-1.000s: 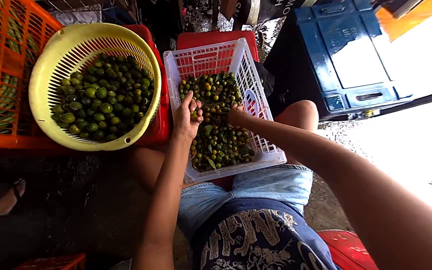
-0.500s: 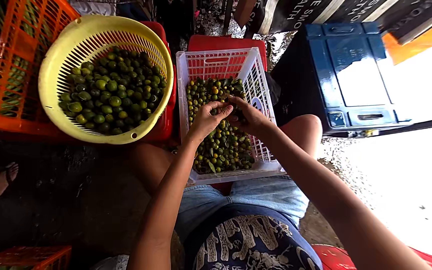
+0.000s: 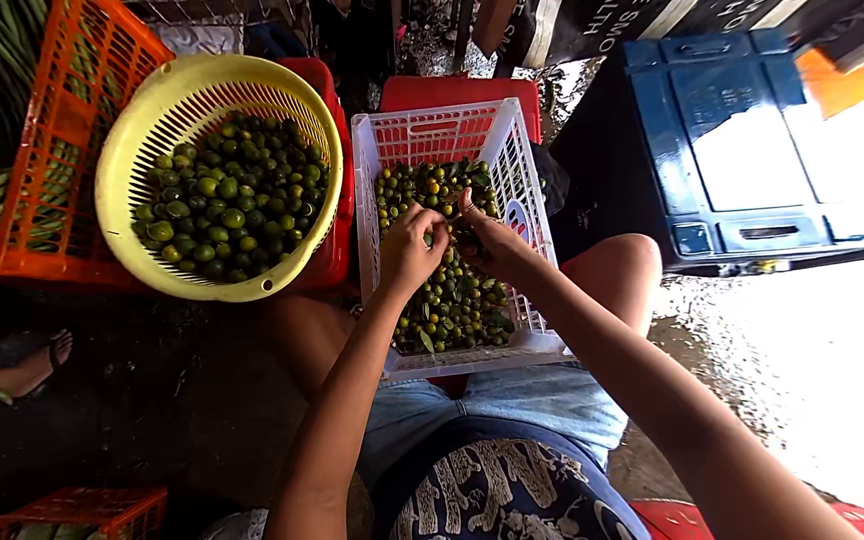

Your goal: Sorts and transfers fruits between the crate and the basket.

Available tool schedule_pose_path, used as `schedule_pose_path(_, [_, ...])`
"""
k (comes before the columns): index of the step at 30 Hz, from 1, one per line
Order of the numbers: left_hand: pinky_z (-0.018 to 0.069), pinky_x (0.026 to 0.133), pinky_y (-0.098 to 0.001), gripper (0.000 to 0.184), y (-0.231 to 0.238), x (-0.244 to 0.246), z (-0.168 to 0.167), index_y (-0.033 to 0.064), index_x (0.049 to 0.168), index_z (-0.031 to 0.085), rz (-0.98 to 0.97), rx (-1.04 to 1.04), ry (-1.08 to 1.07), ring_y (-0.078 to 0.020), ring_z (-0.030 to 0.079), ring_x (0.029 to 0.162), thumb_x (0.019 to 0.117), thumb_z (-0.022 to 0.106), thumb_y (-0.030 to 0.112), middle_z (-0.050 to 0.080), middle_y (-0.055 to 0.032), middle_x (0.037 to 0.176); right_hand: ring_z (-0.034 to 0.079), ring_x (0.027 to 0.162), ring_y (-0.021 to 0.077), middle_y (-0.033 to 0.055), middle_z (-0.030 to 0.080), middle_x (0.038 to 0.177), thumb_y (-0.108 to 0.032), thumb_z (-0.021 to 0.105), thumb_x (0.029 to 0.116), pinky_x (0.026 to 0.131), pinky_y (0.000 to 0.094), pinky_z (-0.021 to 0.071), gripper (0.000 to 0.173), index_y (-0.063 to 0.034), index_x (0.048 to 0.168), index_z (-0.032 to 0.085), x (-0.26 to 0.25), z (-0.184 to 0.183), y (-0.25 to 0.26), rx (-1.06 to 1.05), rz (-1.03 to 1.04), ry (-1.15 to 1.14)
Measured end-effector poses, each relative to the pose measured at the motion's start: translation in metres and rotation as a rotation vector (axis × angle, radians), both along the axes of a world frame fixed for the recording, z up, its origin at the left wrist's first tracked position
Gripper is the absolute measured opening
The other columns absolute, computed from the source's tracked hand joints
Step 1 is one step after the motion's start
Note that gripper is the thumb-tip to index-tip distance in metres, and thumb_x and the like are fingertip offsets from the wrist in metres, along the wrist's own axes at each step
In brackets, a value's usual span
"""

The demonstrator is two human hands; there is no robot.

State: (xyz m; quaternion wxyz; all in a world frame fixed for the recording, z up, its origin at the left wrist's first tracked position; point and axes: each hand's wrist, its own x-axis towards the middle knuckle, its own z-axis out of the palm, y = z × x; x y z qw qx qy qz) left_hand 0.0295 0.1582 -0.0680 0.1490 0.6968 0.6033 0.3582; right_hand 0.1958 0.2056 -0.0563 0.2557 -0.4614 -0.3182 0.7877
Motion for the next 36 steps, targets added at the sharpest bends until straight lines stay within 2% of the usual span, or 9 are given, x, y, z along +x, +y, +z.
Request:
schedule_pose_path(2, [0.0519, 0.073, -0.0358, 0.031, 0.004, -0.004, 0.0, 0.008, 0.124, 0.071, 0.014, -0.034, -0.138, -0.018, 0.061, 0.083, 0.0946, 0.063, 0.013, 0.065, -0.0067, 0.092, 0.041, 0.045, 0.0022, -0.005, 0.047, 0.065, -0.068, 0.039, 0.1017, 0.042, 0.0159, 0.0354, 0.054, -0.017, 0.092, 0.055, 0.002, 0.002, 0.002, -0.061, -0.026, 0.037])
schedule_pose_path(5, [0.0506, 0.081, -0.0291, 0.038, 0.006, -0.006, 0.008, 0.0076, 0.133, 0.067, -0.099, -0.11, -0.323, -0.0115, 0.06, 0.085, 0.1, 0.066, 0.026, 0.067, -0.0043, 0.093, 0.041, 0.045, 0.0029, -0.0046, 0.047, 0.065, -0.069, 0.035, 0.1015, 0.041, 0.0165, 0.0357, 0.055, -0.0187, 0.097, 0.055, 0.001, 0.0, 0.004, -0.053, -0.09, 0.06])
schedule_pose_path(9, [0.0494, 0.078, -0.0336, 0.042, 0.004, 0.001, 0.004, 0.0064, 0.114, 0.073, -0.102, -0.193, -0.247, -0.0143, 0.059, 0.083, 0.0901, 0.077, 0.04, 0.064, -0.0048, 0.092, 0.046, 0.049, 0.0055, -0.0031, 0.051, 0.066, -0.063, 0.033, 0.1054, 0.045, 0.0196, 0.0403, 0.054, -0.017, 0.103, 0.061, 0.0, -0.002, 0.002, 0.066, -0.099, 0.052])
schedule_pose_path(12, [0.051, 0.078, -0.0336, 0.032, 0.004, 0.002, 0.004, 0.0056, 0.102, 0.074, -0.083, -0.201, -0.248, -0.0146, 0.061, 0.084, 0.0901, 0.078, 0.035, 0.065, -0.0061, 0.091, 0.047, 0.05, 0.0053, -0.0027, 0.053, 0.066, -0.058, 0.036, 0.1074, 0.046, 0.0196, 0.0409, 0.052, -0.0147, 0.107, 0.064, -0.002, -0.003, -0.001, 0.113, -0.068, 0.056])
schedule_pose_path(19, [0.0532, 0.084, -0.0281, 0.018, 0.003, 0.004, 0.011, 0.0033, 0.105, 0.074, -0.022, -0.309, -0.51, -0.0097, 0.065, 0.091, 0.0907, 0.078, 0.014, 0.07, -0.0066, 0.101, 0.049, 0.053, 0.0053, -0.0021, 0.056, 0.071, -0.043, 0.043, 0.1101, 0.048, 0.0182, 0.0424, 0.034, -0.0152, 0.113, 0.062, -0.006, 0.002, -0.004, 0.166, -0.037, 0.08])
schedule_pose_path(23, [0.0555, 0.083, -0.0281, 0.014, 0.005, 0.005, 0.01, 0.002, 0.107, 0.073, -0.042, -0.39, -0.638, -0.0086, 0.067, 0.088, 0.0949, 0.071, 0.009, 0.072, -0.0062, 0.099, 0.045, 0.053, 0.0043, -0.0046, 0.051, 0.07, -0.056, 0.036, 0.1078, 0.049, 0.0182, 0.0388, 0.044, -0.0185, 0.111, 0.059, -0.004, -0.002, -0.002, 0.108, 0.015, 0.139])
schedule_pose_path(27, [0.0443, 0.058, -0.0201, 0.014, 0.006, 0.005, 0.014, 0.0031, 0.11, 0.069, -0.051, -0.491, -0.728, -0.0044, 0.055, 0.067, 0.1018, 0.062, 0.011, 0.067, -0.0025, 0.092, 0.044, 0.052, 0.0027, -0.0053, 0.051, 0.071, -0.062, 0.035, 0.105, 0.047, 0.0163, 0.0376, 0.047, -0.0201, 0.109, 0.057, -0.002, 0.001, -0.001, 0.013, -0.007, 0.182])
schedule_pose_path(32, [0.045, 0.057, -0.0203, 0.018, 0.007, 0.0, 0.016, 0.0044, 0.11, 0.067, 0.014, -0.526, -0.897, -0.0076, 0.052, 0.065, 0.1061, 0.055, 0.016, 0.059, -0.0011, 0.083, 0.044, 0.05, 0.0024, -0.0056, 0.049, 0.07, -0.065, 0.038, 0.1031, 0.046, 0.0154, 0.0384, 0.048, -0.0206, 0.102, 0.056, 0.0, -0.002, 0.002, -0.046, -0.066, 0.207])
schedule_pose_path(36, [0.0477, 0.063, -0.0262, 0.041, 0.009, -0.002, 0.013, 0.0065, 0.137, 0.057, 0.237, -0.443, -0.746, -0.0116, 0.057, 0.074, 0.1039, 0.061, 0.03, 0.063, -0.0095, 0.107, 0.044, 0.05, 0.0022, -0.0046, 0.051, 0.074, -0.065, 0.04, 0.1024, 0.045, 0.0146, 0.0391, 0.048, -0.0198, 0.107, 0.054, 0.0, -0.002, 0.004, -0.074, -0.081, 0.208])
